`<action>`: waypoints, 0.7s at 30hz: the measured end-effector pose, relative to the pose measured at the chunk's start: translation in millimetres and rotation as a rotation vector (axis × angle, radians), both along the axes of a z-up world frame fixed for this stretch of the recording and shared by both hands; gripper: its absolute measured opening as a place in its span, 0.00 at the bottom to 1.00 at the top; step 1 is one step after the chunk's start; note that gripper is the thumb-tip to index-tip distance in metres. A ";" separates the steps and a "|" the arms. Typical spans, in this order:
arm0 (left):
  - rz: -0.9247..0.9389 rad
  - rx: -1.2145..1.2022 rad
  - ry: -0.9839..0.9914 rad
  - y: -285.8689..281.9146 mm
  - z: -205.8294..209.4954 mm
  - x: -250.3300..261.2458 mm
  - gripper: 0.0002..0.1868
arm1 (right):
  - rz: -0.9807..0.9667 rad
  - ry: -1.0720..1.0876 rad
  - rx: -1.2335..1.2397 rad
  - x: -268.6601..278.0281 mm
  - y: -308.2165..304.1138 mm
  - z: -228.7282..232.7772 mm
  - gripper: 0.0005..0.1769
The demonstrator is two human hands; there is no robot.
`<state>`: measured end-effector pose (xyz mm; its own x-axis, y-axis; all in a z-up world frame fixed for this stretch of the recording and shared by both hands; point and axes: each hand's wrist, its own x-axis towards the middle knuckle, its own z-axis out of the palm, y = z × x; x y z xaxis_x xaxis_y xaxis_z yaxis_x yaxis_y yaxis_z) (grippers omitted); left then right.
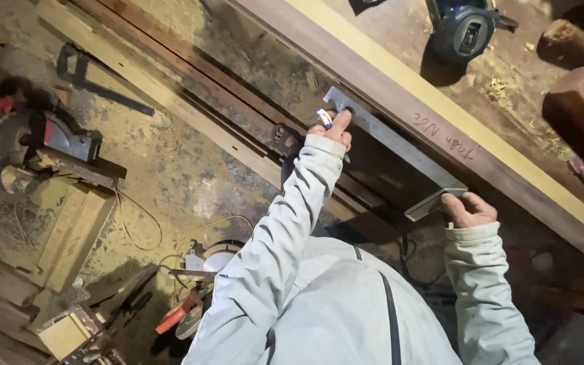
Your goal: Marking measurements and lines on a wooden plank using a square, pen, and tape measure on a workbench.
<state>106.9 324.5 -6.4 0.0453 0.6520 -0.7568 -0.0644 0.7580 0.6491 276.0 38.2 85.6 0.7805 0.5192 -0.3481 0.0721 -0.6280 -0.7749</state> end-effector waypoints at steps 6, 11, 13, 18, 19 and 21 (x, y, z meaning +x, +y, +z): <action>0.200 -0.141 -0.169 7.7 65.0 12.5 0.35 | 0.058 -0.076 -0.113 21.6 -14.8 -9.0 0.18; 0.065 -0.149 -0.026 11.7 68.2 8.2 0.29 | -0.006 -0.060 -0.201 13.0 13.5 15.3 0.29; 0.055 -0.156 0.006 12.7 63.7 9.8 0.29 | -0.009 -0.068 -0.204 15.2 13.8 11.3 0.36; -0.698 0.123 0.412 6.8 6.2 -4.5 0.16 | -0.003 -0.084 -0.243 19.9 6.9 4.9 0.37; -0.705 0.118 0.410 8.7 25.6 -1.8 0.16 | -0.008 -0.082 -0.250 19.8 10.0 6.5 0.37; 0.044 -0.077 -0.053 9.8 62.0 6.5 0.21 | -0.034 -0.076 -0.323 21.5 12.4 7.8 0.36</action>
<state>113.5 334.3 55.6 0.0587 0.5946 -0.8019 -0.1314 0.8009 0.5842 297.5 50.5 93.5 0.8255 0.3648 -0.4308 0.0965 -0.8431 -0.5290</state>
